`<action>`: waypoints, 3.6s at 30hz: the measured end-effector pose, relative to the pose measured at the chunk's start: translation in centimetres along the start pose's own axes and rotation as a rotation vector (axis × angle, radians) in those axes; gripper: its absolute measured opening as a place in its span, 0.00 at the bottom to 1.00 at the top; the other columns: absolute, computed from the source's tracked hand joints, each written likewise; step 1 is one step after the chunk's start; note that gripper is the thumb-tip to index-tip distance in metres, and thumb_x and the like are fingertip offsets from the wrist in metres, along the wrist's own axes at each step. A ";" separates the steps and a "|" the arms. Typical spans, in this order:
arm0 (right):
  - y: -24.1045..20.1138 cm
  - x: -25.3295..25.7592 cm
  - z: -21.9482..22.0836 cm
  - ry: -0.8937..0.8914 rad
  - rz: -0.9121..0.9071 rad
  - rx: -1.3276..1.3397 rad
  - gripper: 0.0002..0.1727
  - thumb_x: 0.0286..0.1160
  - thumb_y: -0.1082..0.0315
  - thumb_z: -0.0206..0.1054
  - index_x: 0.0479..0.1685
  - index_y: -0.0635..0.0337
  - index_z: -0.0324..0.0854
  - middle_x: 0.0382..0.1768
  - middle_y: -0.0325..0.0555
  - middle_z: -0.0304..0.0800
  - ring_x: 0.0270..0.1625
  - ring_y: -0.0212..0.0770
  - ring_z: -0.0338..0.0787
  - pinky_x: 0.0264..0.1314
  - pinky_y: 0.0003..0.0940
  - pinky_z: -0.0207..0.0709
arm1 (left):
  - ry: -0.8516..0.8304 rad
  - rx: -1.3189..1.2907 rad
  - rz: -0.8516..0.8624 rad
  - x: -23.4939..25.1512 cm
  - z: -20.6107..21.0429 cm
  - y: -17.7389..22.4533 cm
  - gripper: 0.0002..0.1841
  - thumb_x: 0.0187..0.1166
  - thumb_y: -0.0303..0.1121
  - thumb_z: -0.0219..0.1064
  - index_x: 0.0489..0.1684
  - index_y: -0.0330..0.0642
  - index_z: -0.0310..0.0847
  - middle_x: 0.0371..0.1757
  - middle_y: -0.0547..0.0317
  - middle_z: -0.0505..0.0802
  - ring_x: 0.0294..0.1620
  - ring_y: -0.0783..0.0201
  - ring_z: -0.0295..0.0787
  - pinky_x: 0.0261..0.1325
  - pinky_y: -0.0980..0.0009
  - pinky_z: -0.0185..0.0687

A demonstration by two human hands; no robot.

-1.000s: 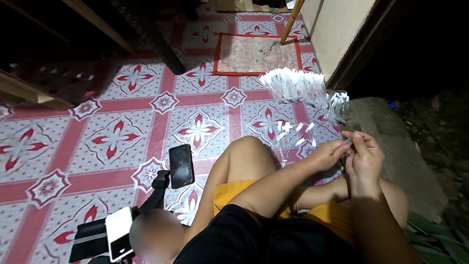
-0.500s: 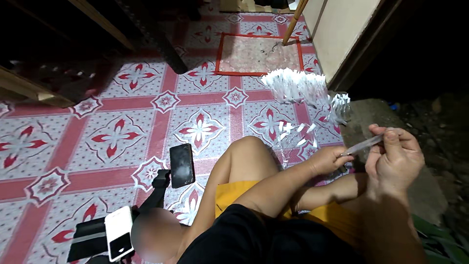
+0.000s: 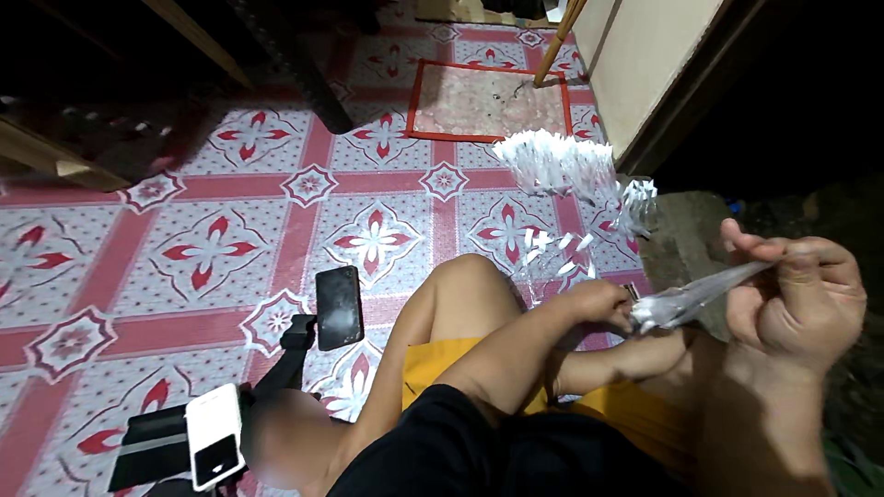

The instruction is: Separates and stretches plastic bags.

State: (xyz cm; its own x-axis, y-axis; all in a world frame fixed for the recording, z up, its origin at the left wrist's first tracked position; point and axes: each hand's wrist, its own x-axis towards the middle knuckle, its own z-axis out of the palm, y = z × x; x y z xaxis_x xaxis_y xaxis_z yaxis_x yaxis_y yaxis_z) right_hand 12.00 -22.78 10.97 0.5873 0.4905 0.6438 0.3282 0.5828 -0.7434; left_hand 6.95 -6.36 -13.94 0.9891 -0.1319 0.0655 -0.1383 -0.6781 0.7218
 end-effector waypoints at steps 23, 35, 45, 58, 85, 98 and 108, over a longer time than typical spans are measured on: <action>0.8 -0.8 -2.8 -0.086 0.102 0.290 0.08 0.86 0.66 0.62 0.46 0.57 0.86 0.41 0.47 0.93 0.55 0.55 0.92 0.77 0.72 0.71 | 0.350 -0.497 0.326 -5.7 -13.5 13.3 0.10 0.80 0.37 0.73 0.43 0.37 0.92 0.55 0.57 0.94 0.64 0.65 0.88 0.71 0.65 0.83; 0.8 -1.1 -3.5 -0.073 0.129 0.309 0.09 0.86 0.67 0.60 0.48 0.57 0.85 0.42 0.47 0.92 0.55 0.55 0.92 0.77 0.71 0.71 | 0.320 -0.487 0.280 -5.8 -13.5 12.8 0.11 0.80 0.38 0.73 0.45 0.38 0.92 0.53 0.58 0.94 0.60 0.67 0.89 0.67 0.67 0.85; 0.8 -1.2 -2.6 -0.077 0.146 0.320 0.09 0.87 0.65 0.60 0.47 0.58 0.85 0.42 0.48 0.92 0.55 0.55 0.91 0.78 0.71 0.70 | 0.206 -0.639 0.125 -6.2 -13.8 13.4 0.19 0.79 0.41 0.74 0.64 0.42 0.86 0.42 0.59 0.95 0.39 0.71 0.90 0.49 0.70 0.90; 1.5 -1.8 -3.0 -0.084 0.172 0.333 0.10 0.88 0.66 0.58 0.50 0.59 0.85 0.43 0.51 0.92 0.56 0.57 0.92 0.77 0.70 0.72 | 0.163 -0.579 0.210 -6.8 -14.7 12.1 0.14 0.74 0.37 0.79 0.46 0.35 0.91 0.54 0.55 0.92 0.57 0.66 0.88 0.63 0.68 0.86; 0.7 -1.1 1.7 0.019 0.187 0.159 0.12 0.91 0.65 0.54 0.54 0.59 0.82 0.51 0.53 0.92 0.61 0.57 0.90 0.75 0.61 0.78 | 0.045 -1.118 0.267 -1.2 -3.6 8.0 0.24 0.64 0.34 0.84 0.54 0.35 0.81 0.38 0.52 0.92 0.36 0.62 0.92 0.44 0.62 0.92; 5.7 -3.6 -6.2 0.172 0.321 0.125 0.12 0.91 0.63 0.56 0.61 0.53 0.82 0.54 0.45 0.90 0.49 0.42 0.91 0.56 0.42 0.89 | -0.010 0.054 -0.723 -7.8 -13.3 4.2 0.18 0.81 0.42 0.68 0.62 0.42 0.88 0.63 0.35 0.89 0.67 0.33 0.85 0.64 0.26 0.77; 5.8 -3.9 -4.3 0.229 0.365 0.114 0.11 0.91 0.62 0.56 0.55 0.50 0.84 0.49 0.38 0.91 0.43 0.35 0.92 0.51 0.34 0.89 | -0.166 0.156 -1.183 -8.1 -15.4 10.6 0.23 0.84 0.37 0.65 0.71 0.29 0.79 0.78 0.30 0.79 0.80 0.32 0.73 0.75 0.33 0.70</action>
State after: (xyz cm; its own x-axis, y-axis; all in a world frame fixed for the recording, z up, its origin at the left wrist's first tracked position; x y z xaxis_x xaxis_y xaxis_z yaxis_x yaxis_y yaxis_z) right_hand 14.77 -24.06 3.36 0.8023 0.5292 0.2762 -0.0079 0.4720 -0.8815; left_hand -1.77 -1.36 3.79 0.4906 0.5466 -0.6786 0.8338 -0.5207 0.1835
